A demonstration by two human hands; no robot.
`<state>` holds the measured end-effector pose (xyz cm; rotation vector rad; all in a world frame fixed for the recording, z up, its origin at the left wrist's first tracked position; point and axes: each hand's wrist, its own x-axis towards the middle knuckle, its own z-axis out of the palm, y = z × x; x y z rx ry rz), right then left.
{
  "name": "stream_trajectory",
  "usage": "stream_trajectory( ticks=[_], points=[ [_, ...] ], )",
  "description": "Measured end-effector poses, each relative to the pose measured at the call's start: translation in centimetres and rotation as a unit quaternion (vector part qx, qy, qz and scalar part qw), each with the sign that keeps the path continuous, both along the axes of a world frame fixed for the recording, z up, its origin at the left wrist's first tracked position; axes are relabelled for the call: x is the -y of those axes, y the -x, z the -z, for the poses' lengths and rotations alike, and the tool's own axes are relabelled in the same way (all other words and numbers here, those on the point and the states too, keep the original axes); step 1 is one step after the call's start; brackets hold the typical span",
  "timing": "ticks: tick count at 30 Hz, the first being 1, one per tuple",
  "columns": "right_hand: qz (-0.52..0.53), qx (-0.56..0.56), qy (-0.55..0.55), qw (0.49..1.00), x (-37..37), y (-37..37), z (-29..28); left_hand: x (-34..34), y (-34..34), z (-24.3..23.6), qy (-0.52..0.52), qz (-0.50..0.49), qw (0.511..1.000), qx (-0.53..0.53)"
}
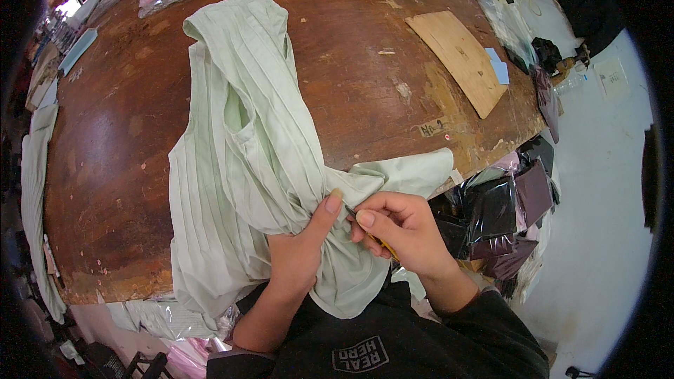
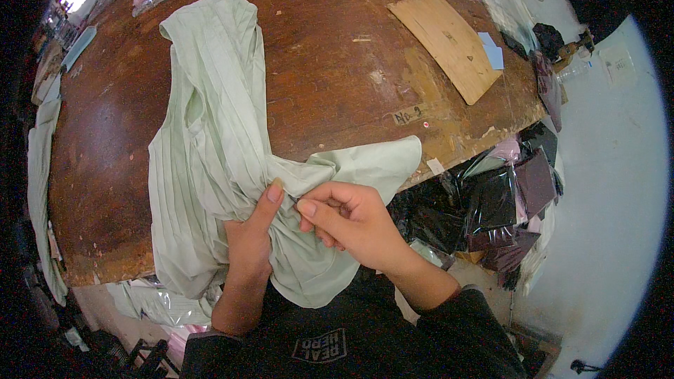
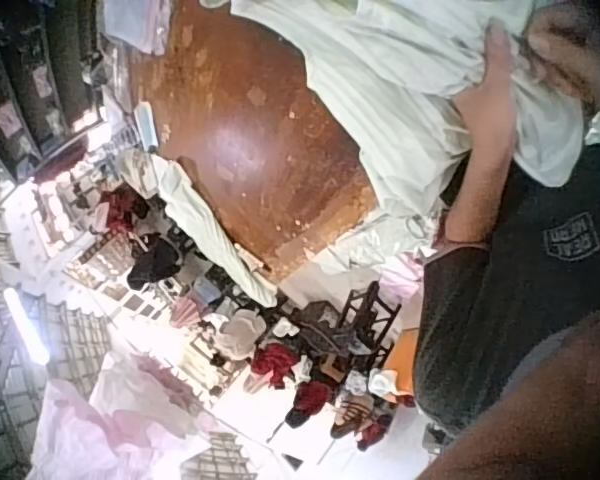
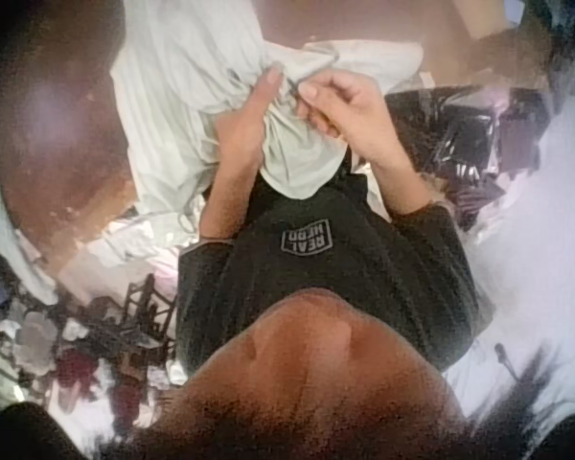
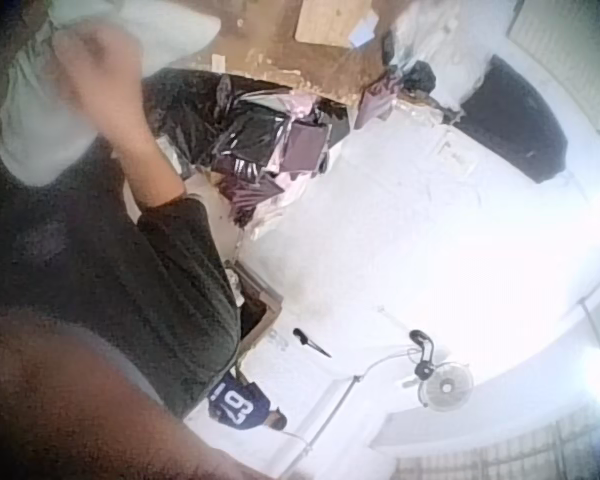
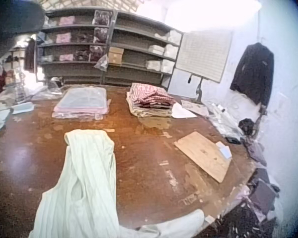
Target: The person uses a small pair of scissors to trim threads and edges on a light green pleated fabric laid on a wooden worktable. The hands repeatedly lift and adjust the fabric while snipping along the seams and hems.
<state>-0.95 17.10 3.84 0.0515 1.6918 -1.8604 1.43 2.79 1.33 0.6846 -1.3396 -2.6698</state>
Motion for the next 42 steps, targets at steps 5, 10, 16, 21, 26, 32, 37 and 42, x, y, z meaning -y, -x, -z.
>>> stream_trajectory(
  ticks=[5, 10, 16, 21, 26, 32, 37, 42],
  points=[
    [0.0, 0.003, 0.011, 1.0, 0.0, 0.0, -0.2, 0.0, 0.0, 0.3, 0.021, -0.001, 1.0, -0.02],
    [-0.005, -0.008, -0.002, 1.0, 0.0, 0.2, -0.3, -0.1, -0.1, 0.2, 0.029, -0.005, 0.999, -0.015],
    [-0.005, -0.009, 0.005, 1.0, 0.0, 0.2, -0.3, 0.0, -0.1, -0.2, 0.024, 0.001, 1.0, -0.002],
    [-0.013, -0.021, -0.004, 1.0, -0.1, 0.3, -0.1, 0.0, -0.1, 0.2, 0.015, 0.004, 1.0, 0.004],
    [-0.021, -0.209, -0.063, 0.976, -0.5, -0.6, 0.2, 0.0, -0.1, 0.2, -0.008, -0.007, 1.0, 0.0],
    [-0.063, -0.583, -0.163, 0.794, -0.2, 0.4, 0.3, 0.4, -0.1, 0.5, -0.039, -0.002, 0.999, 0.016],
    [-0.078, -0.66, -0.214, 0.716, 0.2, 0.4, 1.4, 0.3, -0.2, 0.9, -0.04, -0.003, 0.999, -0.001],
    [-0.058, -0.662, -0.193, 0.722, 0.3, 0.3, 1.8, 0.3, 0.0, 0.7, -0.045, 0.001, 0.999, 0.012]
  ],
)
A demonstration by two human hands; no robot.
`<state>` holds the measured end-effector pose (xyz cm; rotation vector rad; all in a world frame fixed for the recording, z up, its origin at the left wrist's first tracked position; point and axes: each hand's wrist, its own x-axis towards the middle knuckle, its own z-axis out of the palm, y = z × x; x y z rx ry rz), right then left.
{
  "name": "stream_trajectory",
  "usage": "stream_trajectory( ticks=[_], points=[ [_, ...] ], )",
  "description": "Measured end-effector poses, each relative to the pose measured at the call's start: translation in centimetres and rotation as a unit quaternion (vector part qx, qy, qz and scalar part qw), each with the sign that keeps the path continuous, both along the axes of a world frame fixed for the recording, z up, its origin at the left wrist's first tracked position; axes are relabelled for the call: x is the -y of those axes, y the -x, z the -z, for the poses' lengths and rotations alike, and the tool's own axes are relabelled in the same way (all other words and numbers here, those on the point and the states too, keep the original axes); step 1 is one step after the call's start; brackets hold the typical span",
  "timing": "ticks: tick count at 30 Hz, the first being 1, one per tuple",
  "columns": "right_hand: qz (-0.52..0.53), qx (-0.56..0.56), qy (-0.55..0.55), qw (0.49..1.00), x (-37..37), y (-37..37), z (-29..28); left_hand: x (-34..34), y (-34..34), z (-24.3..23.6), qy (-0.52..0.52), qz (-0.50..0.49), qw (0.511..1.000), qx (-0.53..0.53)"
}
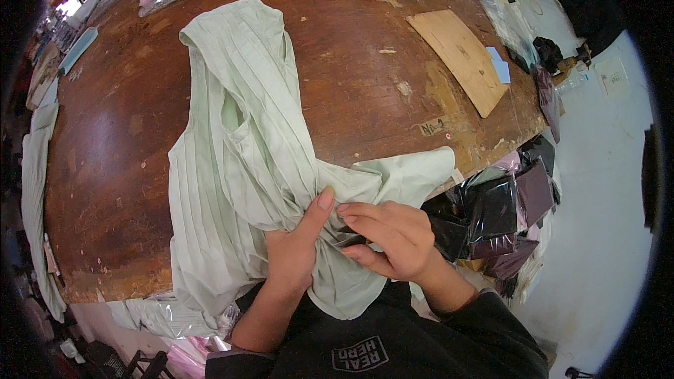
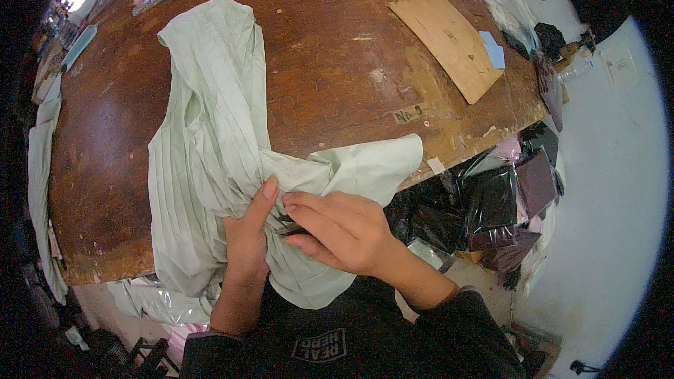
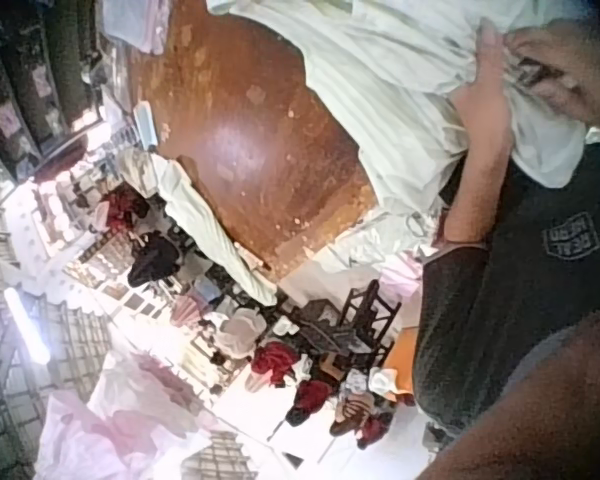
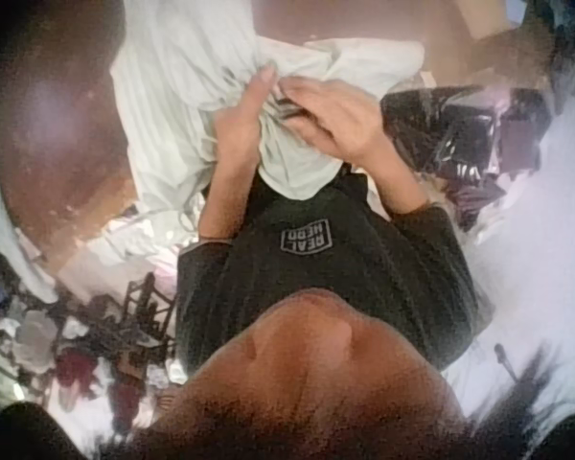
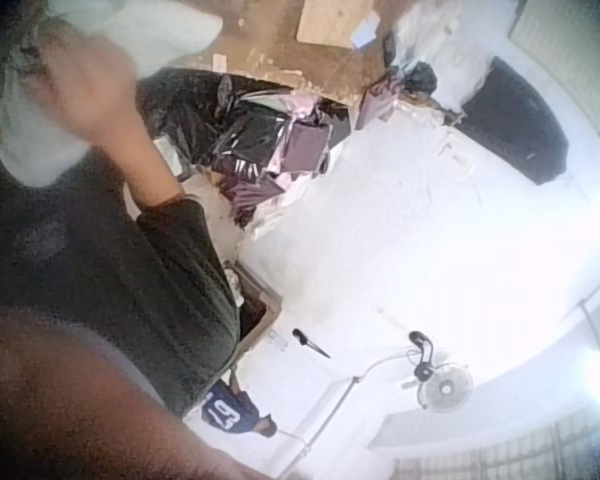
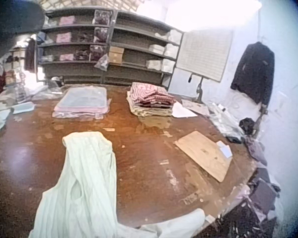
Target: The person uses a small pair of scissors to trim threads and edges on a light green pleated fabric laid on a wooden worktable. The hands repeatedly lift and adjust the fabric while snipping along the seams and hems.
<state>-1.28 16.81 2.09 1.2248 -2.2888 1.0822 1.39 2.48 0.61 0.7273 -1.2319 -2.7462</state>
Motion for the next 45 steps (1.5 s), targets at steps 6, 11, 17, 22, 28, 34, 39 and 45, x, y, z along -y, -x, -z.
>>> stream_trajectory(
  ticks=[6, 11, 17, 22, 28, 34, 39, 45],
  points=[
    [0.096, -0.103, -0.044, 0.989, -0.7, 1.4, -1.4, 0.0, 0.1, -0.1, 0.009, 0.001, 1.0, 0.011],
    [0.114, -0.157, -0.091, 0.977, -0.3, 2.0, -1.3, -0.1, 0.0, -0.7, -0.003, -0.008, 1.0, 0.011],
    [0.107, -0.15, -0.094, 0.978, -0.4, 2.0, -1.3, 0.0, 0.1, -0.5, -0.001, -0.011, 1.0, -0.002],
    [0.105, -0.143, -0.087, 0.98, -0.5, 2.0, -1.1, -0.1, 0.0, -0.5, 0.004, -0.003, 1.0, 0.009],
    [0.1, -0.139, -0.077, 0.982, -0.2, 2.0, -1.1, -0.1, 0.0, -0.3, 0.014, 0.0, 1.0, 0.002],
    [0.094, -0.152, -0.095, 0.979, -0.2, 1.8, -1.2, 0.0, 0.0, -0.4, 0.016, 0.014, 1.0, 0.012],
    [0.098, -0.197, -0.102, 0.97, -0.1, 1.8, -1.0, 0.0, 0.0, -0.4, 0.011, 0.005, 1.0, 0.003],
    [0.098, -0.207, -0.109, 0.967, -0.3, 1.7, -0.9, -0.1, 0.0, -0.6, 0.005, 0.007, 1.0, 0.012]
  ],
)
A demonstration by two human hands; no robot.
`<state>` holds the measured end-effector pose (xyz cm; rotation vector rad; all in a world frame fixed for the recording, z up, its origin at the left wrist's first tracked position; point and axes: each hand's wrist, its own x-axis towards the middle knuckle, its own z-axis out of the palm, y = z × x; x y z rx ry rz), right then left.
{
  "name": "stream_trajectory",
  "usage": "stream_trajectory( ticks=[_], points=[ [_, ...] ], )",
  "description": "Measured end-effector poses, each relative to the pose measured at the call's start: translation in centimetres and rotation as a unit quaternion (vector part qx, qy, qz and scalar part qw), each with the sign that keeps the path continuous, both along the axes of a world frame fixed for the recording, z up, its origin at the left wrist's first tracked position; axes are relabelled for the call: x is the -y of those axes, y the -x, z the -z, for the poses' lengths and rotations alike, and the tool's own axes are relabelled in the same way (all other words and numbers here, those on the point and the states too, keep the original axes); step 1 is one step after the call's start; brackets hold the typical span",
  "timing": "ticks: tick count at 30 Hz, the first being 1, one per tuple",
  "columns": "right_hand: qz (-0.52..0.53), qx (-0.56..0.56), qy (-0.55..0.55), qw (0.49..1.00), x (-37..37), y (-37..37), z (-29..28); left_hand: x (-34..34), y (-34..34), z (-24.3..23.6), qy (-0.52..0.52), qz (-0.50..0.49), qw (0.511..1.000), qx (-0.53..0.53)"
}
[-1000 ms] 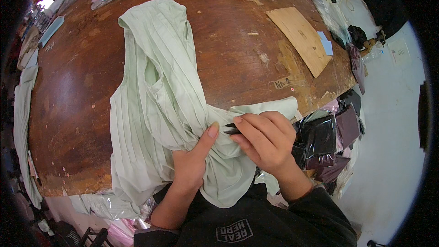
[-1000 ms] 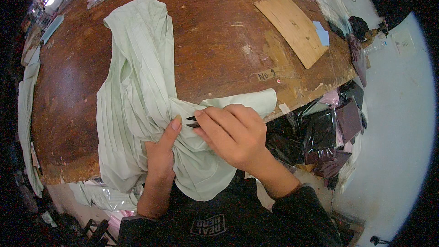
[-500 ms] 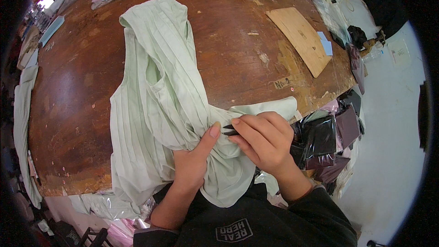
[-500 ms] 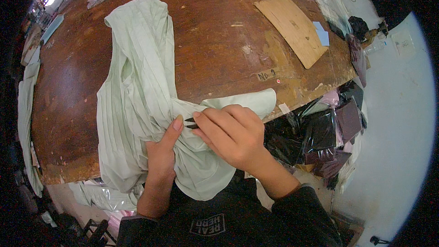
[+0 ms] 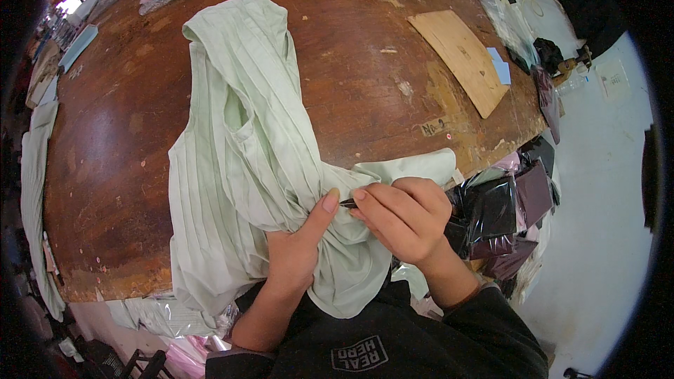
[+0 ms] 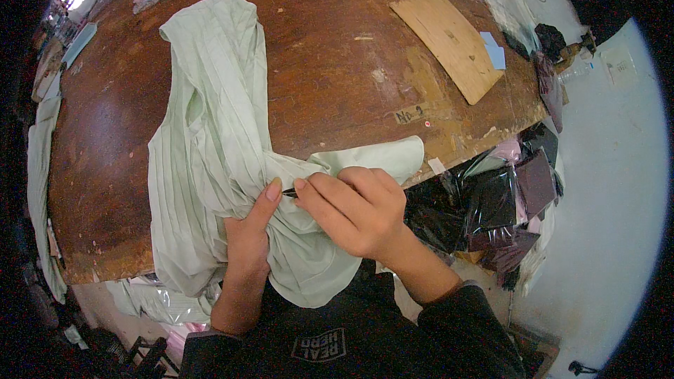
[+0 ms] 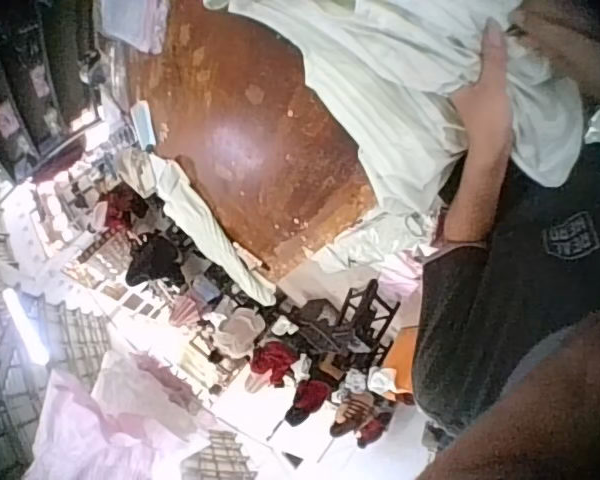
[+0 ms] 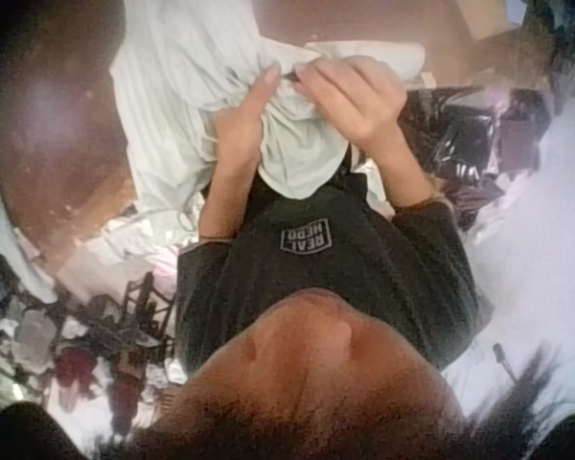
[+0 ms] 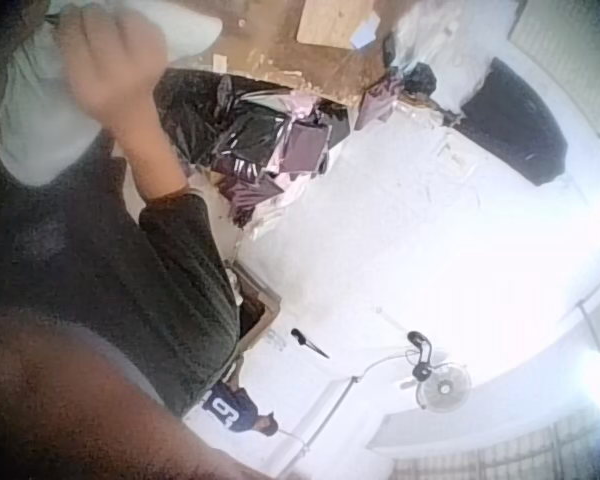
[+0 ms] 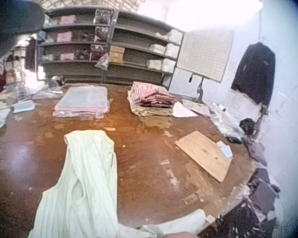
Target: The person uses a small pair of scissors to trim threads and edges on a light green pleated fabric laid on a wooden worktable. The hands repeatedly lift and adjust the fabric while snipping along the seams and hems.
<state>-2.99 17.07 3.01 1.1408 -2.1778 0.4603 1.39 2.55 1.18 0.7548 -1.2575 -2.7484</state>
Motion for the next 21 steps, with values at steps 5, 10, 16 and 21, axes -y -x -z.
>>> stream_trajectory(
  ticks=[5, 10, 16, 21],
  points=[
    [-0.005, 0.001, 0.009, 1.0, 0.0, 0.0, 0.2, 0.0, 0.0, 0.2, -0.005, 0.002, 1.0, -0.017],
    [-0.001, 0.049, 0.049, 0.998, 0.0, -0.1, 0.2, 0.1, -0.2, 0.5, -0.012, -0.001, 1.0, -0.023],
    [-0.046, 0.103, 0.068, 0.991, -0.2, -0.5, 0.8, 0.1, -0.3, 0.6, -0.028, -0.022, 0.999, -0.005],
    [-0.066, 0.099, 0.061, 0.991, 0.5, -1.5, 1.6, 0.8, -0.6, 1.7, -0.073, 0.006, 0.996, 0.053]
  ],
)
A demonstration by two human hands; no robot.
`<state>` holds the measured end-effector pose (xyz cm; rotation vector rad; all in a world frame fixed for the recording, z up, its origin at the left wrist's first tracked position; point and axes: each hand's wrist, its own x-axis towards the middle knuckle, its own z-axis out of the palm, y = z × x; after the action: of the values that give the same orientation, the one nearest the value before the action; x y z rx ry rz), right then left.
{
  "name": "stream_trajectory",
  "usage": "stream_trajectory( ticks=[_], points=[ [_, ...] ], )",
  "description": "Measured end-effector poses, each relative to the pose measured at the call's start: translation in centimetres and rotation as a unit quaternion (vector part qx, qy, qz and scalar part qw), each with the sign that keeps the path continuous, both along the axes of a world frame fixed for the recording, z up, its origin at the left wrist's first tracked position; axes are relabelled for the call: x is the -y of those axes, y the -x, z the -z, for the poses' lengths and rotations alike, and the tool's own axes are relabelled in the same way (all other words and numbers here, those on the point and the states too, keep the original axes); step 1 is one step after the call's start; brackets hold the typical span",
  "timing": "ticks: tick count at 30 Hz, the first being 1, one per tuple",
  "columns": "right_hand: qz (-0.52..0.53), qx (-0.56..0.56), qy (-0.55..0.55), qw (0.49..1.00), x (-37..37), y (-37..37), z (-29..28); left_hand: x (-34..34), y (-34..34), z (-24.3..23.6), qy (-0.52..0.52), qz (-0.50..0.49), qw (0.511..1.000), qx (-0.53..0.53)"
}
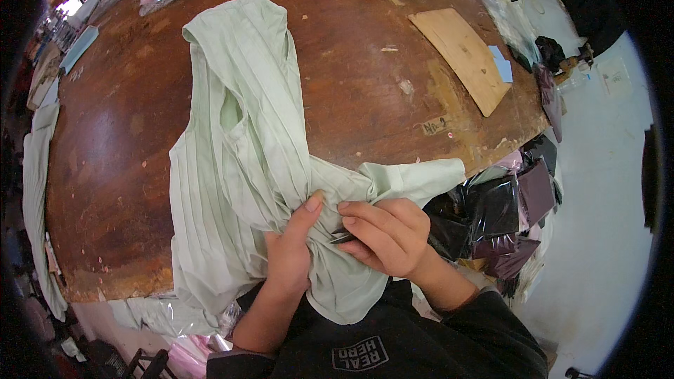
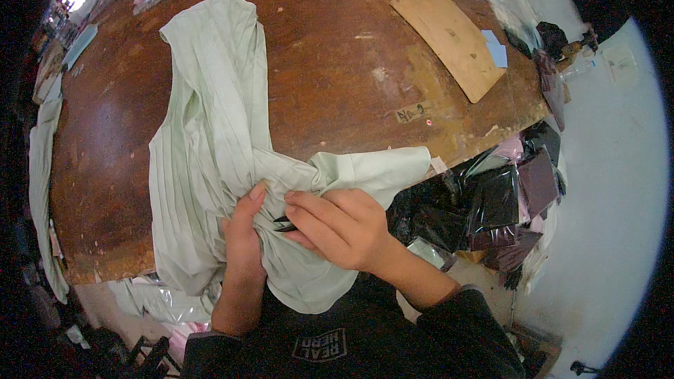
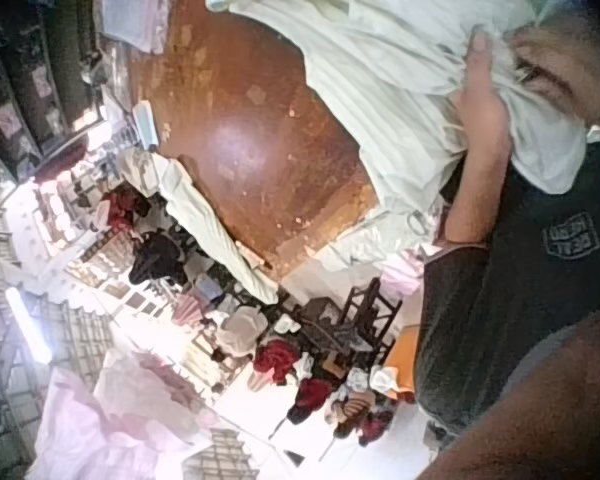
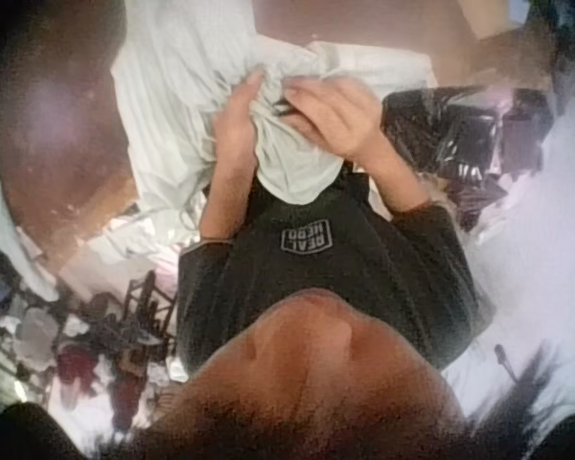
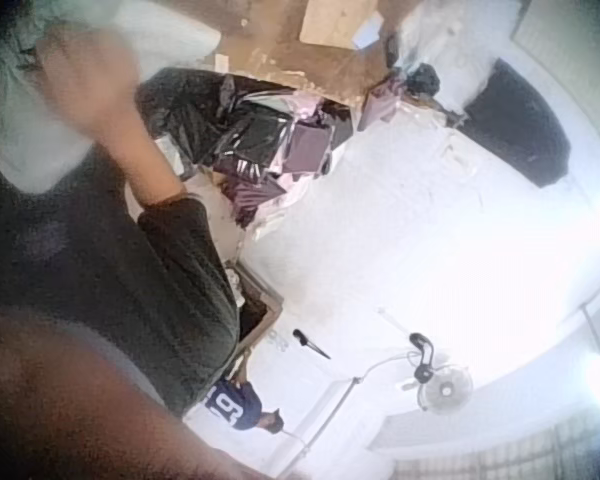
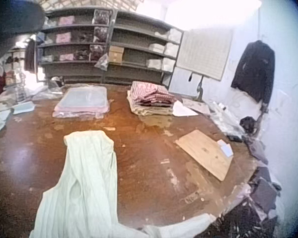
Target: The person uses a small pair of scissors to trim threads and edges on a light green pleated fabric laid on a wooden worktable. The hands repeatedly lift and adjust the fabric while snipping along the seams and hems.
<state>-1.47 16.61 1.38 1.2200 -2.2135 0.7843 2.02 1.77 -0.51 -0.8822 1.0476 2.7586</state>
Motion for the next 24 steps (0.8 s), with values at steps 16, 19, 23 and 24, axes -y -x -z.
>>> stream_trajectory(
  ticks=[16, 19, 23, 24],
  points=[
    [0.046, 0.032, 0.016, 0.998, -0.7, 0.4, -2.4, -0.3, 0.8, -0.7, 0.04, -0.011, 0.998, -0.045],
    [0.081, -0.013, -0.021, 0.996, -0.6, 2.2, -2.8, -0.2, 0.7, -1.4, 0.031, 0.0, 0.998, -0.055],
    [0.065, -0.023, -0.046, 0.997, -0.2, 2.8, -2.8, -0.3, 0.6, -0.5, 0.033, -0.005, 0.996, -0.08],
    [0.06, -0.02, -0.051, 0.997, -0.2, 2.7, -2.8, -0.3, 0.6, -0.6, 0.025, -0.002, 0.997, -0.078]
  ],
)
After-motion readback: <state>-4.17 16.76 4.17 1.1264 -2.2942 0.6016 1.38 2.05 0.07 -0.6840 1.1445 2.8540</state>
